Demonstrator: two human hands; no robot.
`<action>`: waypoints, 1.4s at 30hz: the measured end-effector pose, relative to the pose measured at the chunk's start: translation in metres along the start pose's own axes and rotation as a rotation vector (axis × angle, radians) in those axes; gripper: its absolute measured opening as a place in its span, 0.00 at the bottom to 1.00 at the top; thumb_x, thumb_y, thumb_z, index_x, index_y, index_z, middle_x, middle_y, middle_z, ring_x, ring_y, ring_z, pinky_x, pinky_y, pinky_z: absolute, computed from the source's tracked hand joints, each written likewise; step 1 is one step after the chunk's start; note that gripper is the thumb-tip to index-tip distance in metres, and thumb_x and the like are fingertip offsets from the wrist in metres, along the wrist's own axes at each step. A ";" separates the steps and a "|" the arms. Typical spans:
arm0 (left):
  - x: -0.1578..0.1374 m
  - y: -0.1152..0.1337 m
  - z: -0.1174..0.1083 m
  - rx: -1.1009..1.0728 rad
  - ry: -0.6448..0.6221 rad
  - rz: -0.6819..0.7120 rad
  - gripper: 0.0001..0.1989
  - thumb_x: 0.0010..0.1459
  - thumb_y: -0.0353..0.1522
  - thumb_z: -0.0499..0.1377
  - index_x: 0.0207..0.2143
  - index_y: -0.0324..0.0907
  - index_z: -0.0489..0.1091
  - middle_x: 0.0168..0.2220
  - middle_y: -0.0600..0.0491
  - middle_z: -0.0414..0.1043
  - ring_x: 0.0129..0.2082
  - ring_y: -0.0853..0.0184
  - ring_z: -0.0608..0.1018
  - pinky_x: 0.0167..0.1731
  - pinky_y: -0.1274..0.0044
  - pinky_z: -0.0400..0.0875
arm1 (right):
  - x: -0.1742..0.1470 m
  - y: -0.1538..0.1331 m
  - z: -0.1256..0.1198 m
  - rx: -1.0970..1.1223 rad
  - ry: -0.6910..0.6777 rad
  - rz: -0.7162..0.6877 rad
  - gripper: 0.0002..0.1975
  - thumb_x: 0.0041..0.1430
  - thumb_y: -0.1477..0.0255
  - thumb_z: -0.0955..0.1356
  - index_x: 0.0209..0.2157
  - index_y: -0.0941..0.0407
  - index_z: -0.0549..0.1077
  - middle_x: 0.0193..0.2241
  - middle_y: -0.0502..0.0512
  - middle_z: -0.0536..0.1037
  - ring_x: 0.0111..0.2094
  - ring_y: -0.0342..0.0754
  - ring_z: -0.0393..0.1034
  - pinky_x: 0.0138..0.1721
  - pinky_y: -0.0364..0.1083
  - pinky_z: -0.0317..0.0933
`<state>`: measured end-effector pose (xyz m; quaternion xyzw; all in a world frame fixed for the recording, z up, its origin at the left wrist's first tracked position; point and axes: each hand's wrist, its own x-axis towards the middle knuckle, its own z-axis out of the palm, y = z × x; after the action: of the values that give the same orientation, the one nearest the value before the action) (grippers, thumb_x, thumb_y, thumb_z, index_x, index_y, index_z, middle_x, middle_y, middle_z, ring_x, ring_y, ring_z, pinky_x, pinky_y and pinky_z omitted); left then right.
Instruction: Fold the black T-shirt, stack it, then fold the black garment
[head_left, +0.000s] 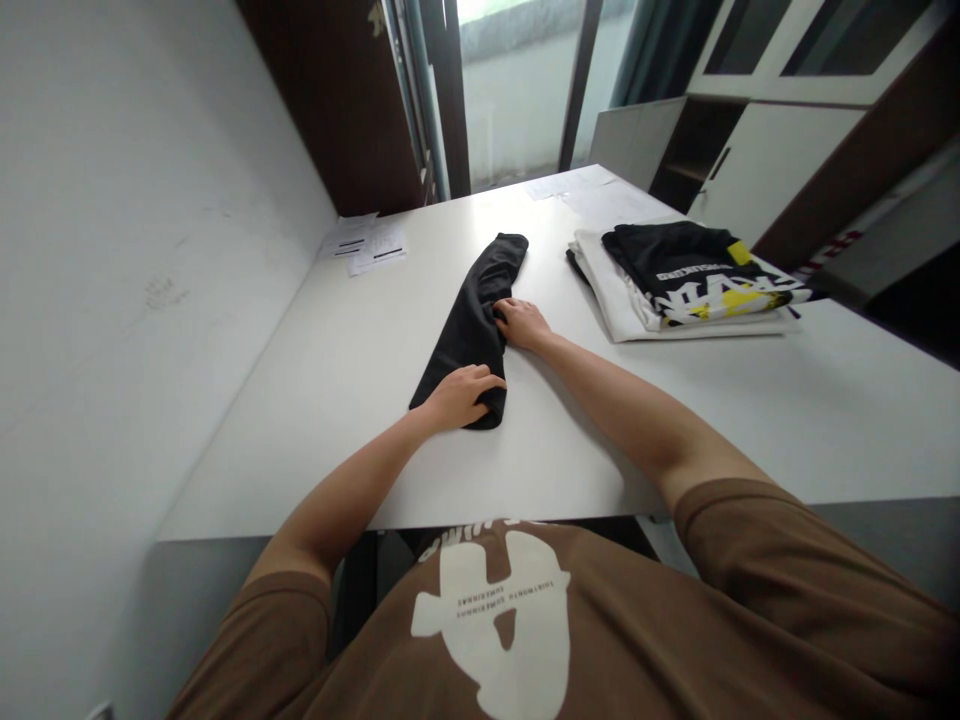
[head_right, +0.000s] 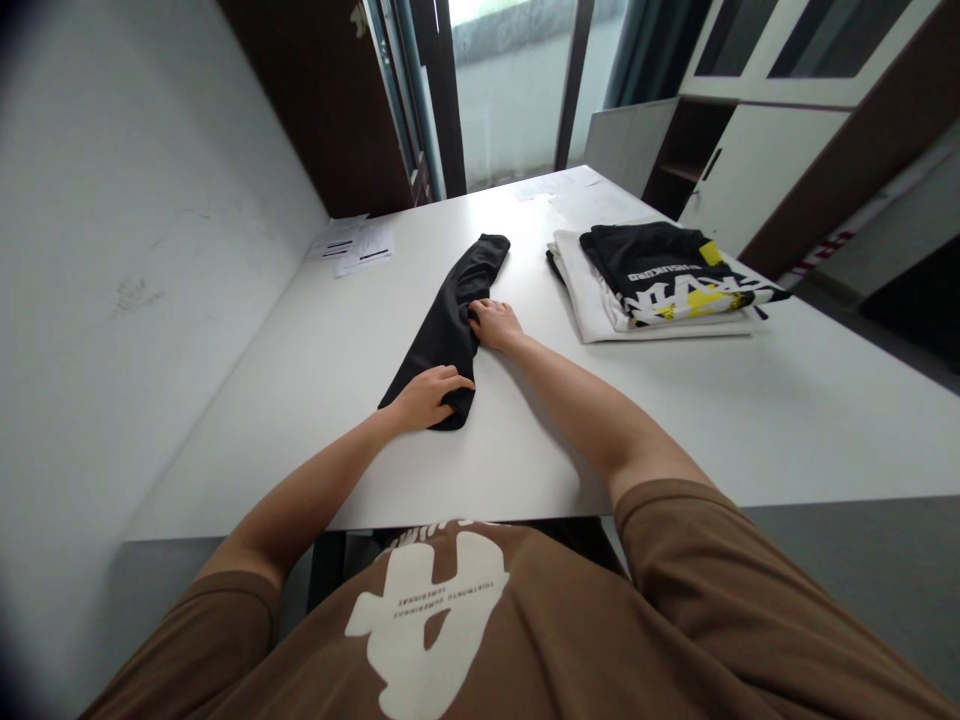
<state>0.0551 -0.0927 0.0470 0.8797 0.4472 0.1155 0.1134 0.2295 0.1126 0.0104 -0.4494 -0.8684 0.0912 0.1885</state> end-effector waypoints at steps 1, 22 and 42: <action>0.000 0.000 0.000 -0.002 0.001 0.001 0.24 0.60 0.24 0.61 0.58 0.45 0.78 0.49 0.47 0.77 0.50 0.55 0.79 0.58 0.64 0.75 | 0.000 0.000 0.000 -0.001 -0.001 -0.001 0.22 0.74 0.67 0.66 0.65 0.56 0.77 0.66 0.66 0.78 0.65 0.66 0.72 0.69 0.62 0.62; 0.000 -0.002 0.003 0.007 -0.004 -0.012 0.24 0.60 0.24 0.61 0.58 0.46 0.78 0.50 0.47 0.77 0.52 0.55 0.79 0.59 0.64 0.76 | 0.002 0.004 0.002 -0.011 -0.013 -0.009 0.22 0.75 0.67 0.66 0.65 0.56 0.77 0.67 0.65 0.78 0.66 0.66 0.72 0.70 0.61 0.62; 0.000 -0.001 0.001 0.009 0.000 -0.004 0.24 0.61 0.25 0.61 0.59 0.45 0.77 0.50 0.47 0.77 0.51 0.55 0.79 0.59 0.64 0.76 | 0.001 0.002 -0.001 -0.012 -0.016 -0.004 0.23 0.74 0.67 0.66 0.65 0.54 0.77 0.67 0.65 0.78 0.66 0.65 0.73 0.69 0.61 0.63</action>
<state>0.0548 -0.0923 0.0458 0.8793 0.4494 0.1132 0.1099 0.2311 0.1145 0.0113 -0.4479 -0.8715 0.0891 0.1789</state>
